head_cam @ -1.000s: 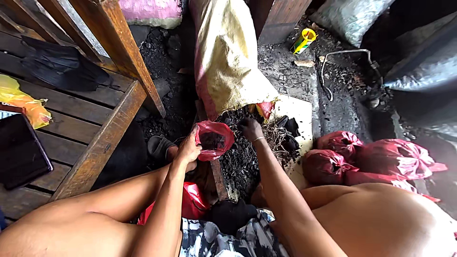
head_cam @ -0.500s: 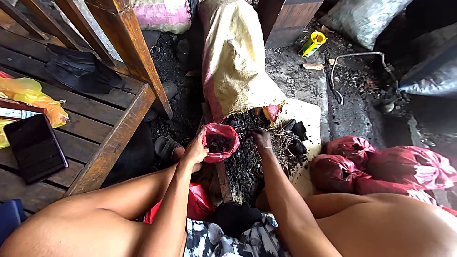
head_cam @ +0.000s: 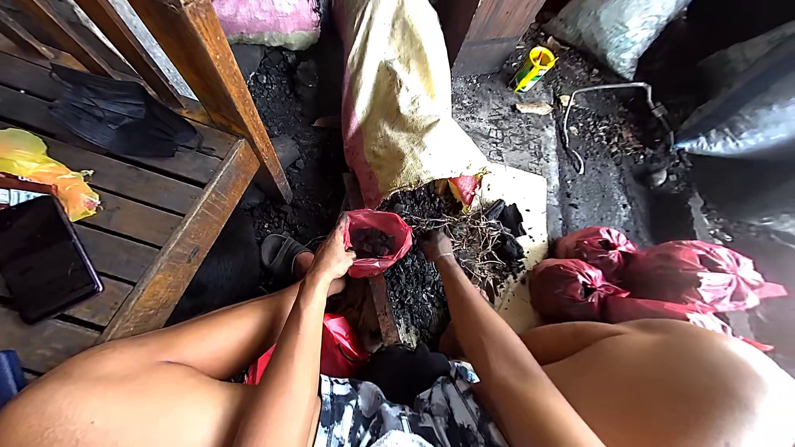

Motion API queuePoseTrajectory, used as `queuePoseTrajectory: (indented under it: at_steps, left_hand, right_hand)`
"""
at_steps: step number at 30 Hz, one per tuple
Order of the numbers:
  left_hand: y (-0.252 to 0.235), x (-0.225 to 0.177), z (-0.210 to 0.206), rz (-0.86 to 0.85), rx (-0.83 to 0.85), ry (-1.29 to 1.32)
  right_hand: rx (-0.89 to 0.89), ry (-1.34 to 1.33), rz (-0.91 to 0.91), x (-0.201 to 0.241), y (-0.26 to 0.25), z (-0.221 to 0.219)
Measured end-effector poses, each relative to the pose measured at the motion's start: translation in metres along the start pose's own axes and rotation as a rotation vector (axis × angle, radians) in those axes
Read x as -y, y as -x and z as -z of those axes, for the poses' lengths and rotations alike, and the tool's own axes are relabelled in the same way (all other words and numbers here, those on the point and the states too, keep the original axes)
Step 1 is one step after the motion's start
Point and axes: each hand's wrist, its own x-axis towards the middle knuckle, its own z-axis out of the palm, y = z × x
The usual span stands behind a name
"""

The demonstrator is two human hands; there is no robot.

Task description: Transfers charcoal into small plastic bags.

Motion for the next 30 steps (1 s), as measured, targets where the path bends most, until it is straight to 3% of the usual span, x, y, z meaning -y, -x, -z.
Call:
queuePoseTrajectory:
  at_steps: [3,6,16,20,24,30]
  left_hand:
    - [0.000,-0.001,-0.001,-0.018,-0.010,0.004]
    - [0.003,0.000,0.000,-0.025,-0.011,0.010]
    - [0.006,-0.006,0.003,-0.003,0.027,-0.002]
    - [0.004,-0.003,0.000,0.002,0.019,0.003]
    - [-0.003,0.002,-0.004,-0.015,0.009,0.007]
    - [-0.001,-0.005,-0.001,-0.023,0.032,0.021]
  right_hand:
    - [-0.065,0.085,-0.139,-0.030,-0.002,-0.030]
    - [-0.068,0.114,-0.129,-0.040,-0.004,-0.041]
    - [-0.044,0.090,-0.116,-0.035,0.002,-0.030]
    - [0.000,-0.111,-0.126,-0.048,-0.004,-0.019]
    - [0.079,-0.504,-0.072,-0.047,-0.007,0.006]
    - [0.098,-0.775,0.255,0.007,0.011,0.068]
